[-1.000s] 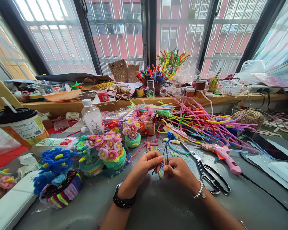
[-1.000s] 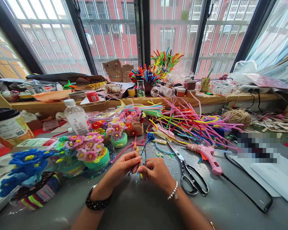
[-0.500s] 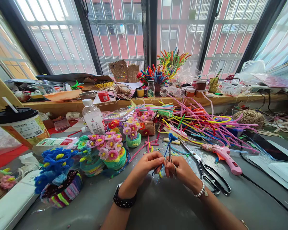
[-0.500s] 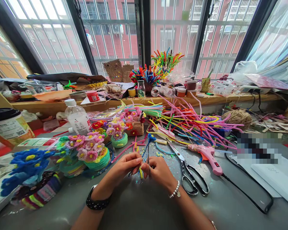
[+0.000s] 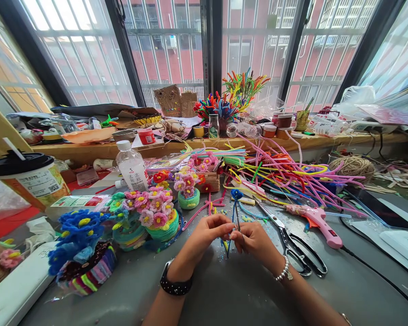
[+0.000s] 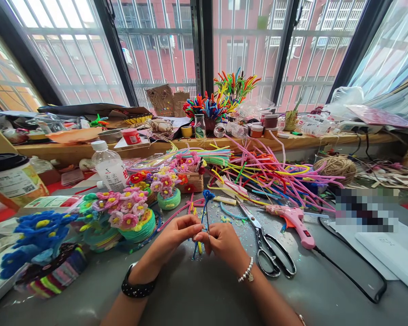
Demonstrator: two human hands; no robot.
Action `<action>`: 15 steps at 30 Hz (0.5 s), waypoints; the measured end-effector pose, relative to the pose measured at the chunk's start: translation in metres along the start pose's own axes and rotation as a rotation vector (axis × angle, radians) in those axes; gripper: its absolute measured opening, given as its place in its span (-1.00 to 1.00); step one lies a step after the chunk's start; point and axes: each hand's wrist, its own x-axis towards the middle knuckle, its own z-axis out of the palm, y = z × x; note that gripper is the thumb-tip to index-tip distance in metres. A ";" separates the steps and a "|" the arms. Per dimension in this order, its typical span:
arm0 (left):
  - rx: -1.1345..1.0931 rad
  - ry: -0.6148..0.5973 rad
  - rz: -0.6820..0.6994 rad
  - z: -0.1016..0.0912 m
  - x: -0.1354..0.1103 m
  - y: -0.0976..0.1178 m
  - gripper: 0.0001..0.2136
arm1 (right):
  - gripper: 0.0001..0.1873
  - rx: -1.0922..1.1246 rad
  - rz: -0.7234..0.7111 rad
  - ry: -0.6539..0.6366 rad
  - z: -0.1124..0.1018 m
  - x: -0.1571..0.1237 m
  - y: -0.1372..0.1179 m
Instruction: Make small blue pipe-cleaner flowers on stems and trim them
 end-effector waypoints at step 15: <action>0.039 0.040 -0.008 0.001 0.001 -0.001 -0.75 | -0.32 -0.127 -0.019 -0.040 0.002 -0.001 0.004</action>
